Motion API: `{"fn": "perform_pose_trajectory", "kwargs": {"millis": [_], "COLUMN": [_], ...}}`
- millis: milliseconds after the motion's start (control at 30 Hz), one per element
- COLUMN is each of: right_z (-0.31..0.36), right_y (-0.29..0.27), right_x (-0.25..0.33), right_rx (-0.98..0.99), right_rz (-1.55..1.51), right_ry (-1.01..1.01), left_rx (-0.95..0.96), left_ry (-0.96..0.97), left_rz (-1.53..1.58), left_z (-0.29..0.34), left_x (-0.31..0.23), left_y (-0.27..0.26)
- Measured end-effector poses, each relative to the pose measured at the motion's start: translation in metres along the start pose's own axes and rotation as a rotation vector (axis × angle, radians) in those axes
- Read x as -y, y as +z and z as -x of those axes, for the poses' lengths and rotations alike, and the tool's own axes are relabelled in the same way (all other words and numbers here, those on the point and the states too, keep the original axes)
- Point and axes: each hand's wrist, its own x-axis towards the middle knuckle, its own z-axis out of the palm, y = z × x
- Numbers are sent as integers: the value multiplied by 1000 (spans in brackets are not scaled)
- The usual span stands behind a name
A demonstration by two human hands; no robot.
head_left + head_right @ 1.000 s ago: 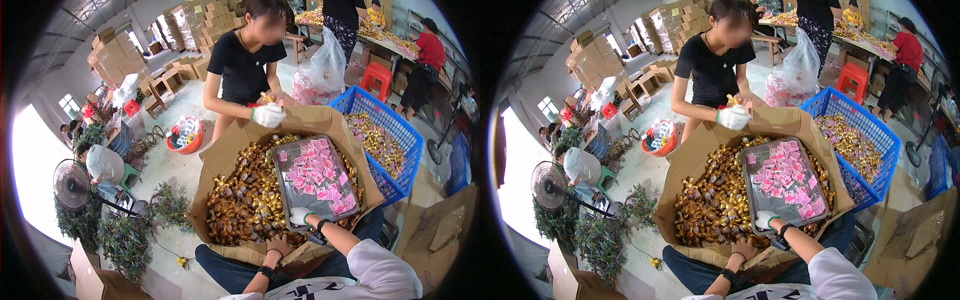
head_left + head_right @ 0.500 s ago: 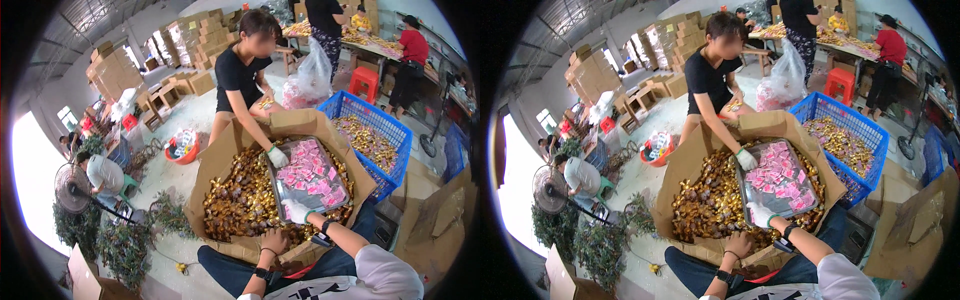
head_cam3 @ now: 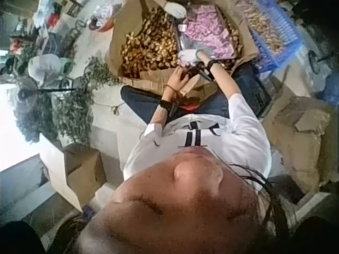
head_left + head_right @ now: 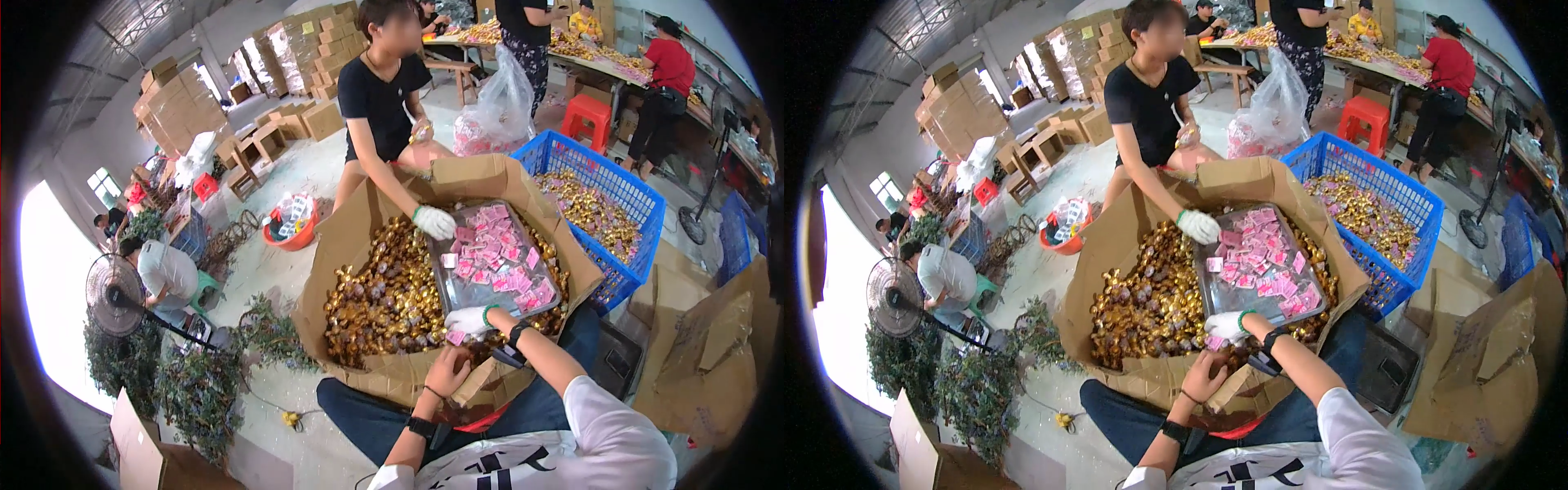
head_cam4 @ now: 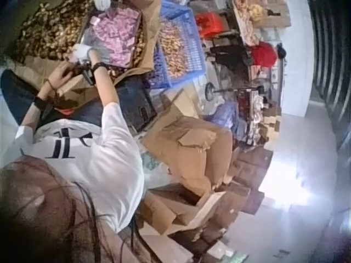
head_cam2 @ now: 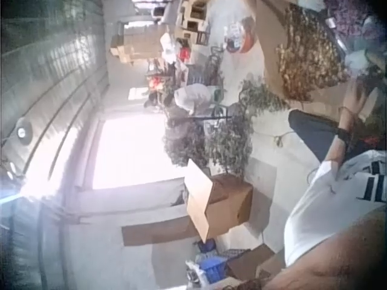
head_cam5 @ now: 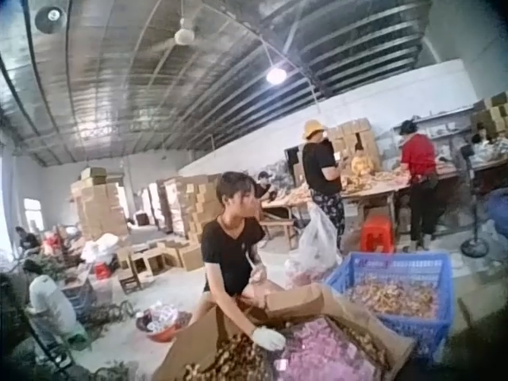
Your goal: Applying pink labels to gold-wrapped spherical products and placing them into a shipping box.
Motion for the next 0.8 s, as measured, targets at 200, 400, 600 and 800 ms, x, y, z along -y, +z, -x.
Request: {"fn": "perform_pose_trajectory", "kwargs": {"millis": [200, 400, 600, 800], "right_z": [-7, 43, 23, 15], "right_y": [84, 125, 130, 136], "right_x": [10, 28, -2, -10], "right_rx": [-814, -794, -484, -426], "right_rz": [-471, -1358, -1599, -1666], "right_ry": [-466, -392, -641, -678], "left_rx": [-215, -49, -14, -57], "left_ry": [-183, -98, -207, -194], "left_rz": [159, -62, -97, -67], "left_z": [-8, -1, 7, 12], "left_x": [-17, -72, -33, -21], "left_y": [-5, -34, -8, -2]}}
